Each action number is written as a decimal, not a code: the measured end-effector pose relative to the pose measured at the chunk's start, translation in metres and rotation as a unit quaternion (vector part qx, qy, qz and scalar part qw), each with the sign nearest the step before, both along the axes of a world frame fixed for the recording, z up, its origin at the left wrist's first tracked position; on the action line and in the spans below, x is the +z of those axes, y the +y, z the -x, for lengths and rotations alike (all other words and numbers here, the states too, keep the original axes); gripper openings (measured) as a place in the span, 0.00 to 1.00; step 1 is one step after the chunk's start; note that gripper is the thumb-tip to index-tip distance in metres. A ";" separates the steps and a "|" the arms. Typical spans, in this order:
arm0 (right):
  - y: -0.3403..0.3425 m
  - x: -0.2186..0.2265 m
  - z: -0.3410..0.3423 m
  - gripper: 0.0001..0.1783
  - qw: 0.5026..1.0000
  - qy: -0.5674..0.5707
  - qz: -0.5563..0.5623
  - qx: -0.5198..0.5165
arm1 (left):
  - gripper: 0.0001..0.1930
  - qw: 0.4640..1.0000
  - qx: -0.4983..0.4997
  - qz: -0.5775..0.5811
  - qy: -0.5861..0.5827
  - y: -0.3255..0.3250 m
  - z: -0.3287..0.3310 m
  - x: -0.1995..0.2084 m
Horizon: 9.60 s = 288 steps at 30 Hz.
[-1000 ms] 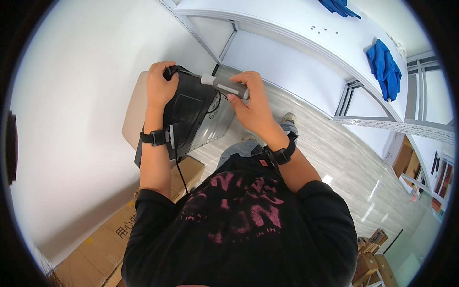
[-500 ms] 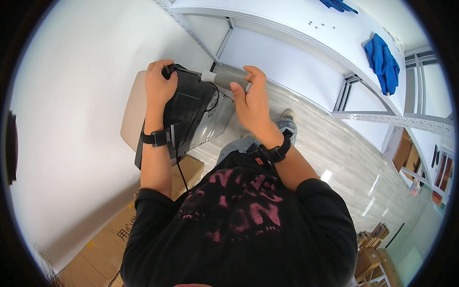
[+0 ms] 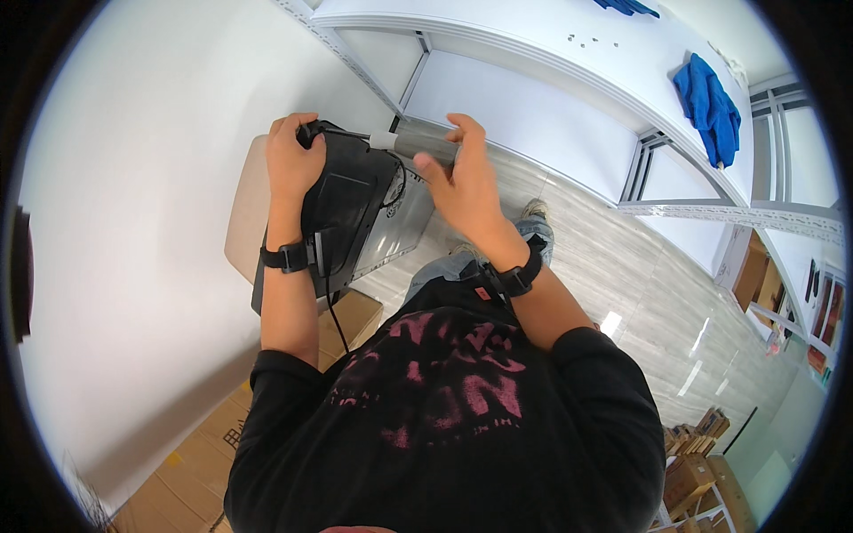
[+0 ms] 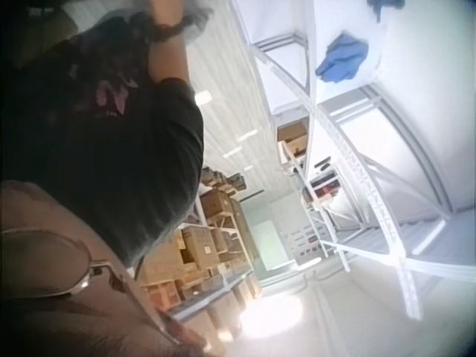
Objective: The person uses a screwdriver to secure screws into a black electronic device mounted on a white shelf. They then wipe the device with a blue cloth and continue tightening screws.
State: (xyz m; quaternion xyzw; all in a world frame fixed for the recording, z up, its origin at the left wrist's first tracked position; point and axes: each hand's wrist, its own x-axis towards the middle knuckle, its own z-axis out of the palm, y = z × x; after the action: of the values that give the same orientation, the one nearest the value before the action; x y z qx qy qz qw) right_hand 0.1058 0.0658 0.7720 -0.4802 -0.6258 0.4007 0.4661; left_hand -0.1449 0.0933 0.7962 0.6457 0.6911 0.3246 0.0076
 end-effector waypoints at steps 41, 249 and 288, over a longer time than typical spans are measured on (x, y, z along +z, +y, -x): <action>0.035 -0.015 -0.119 0.08 0.898 0.376 0.223 -0.054 | 0.15 0.996 -0.016 0.051 0.065 0.019 -0.023 0.017; -0.019 -0.132 -0.009 0.16 0.975 0.114 0.190 -0.029 | 0.07 0.754 -0.033 0.389 0.528 0.057 -0.067 -0.057; 0.110 -0.039 -0.354 0.20 0.911 0.296 0.281 0.067 | 0.12 0.970 -0.185 0.124 -0.101 0.246 -0.330 -0.060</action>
State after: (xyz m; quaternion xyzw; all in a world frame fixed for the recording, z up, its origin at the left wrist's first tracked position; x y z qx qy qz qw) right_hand 0.4599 0.1758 0.7327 -0.4081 -0.3514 0.7137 0.4480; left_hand 0.1848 0.3392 0.7364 0.7203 0.5900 0.2928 0.2174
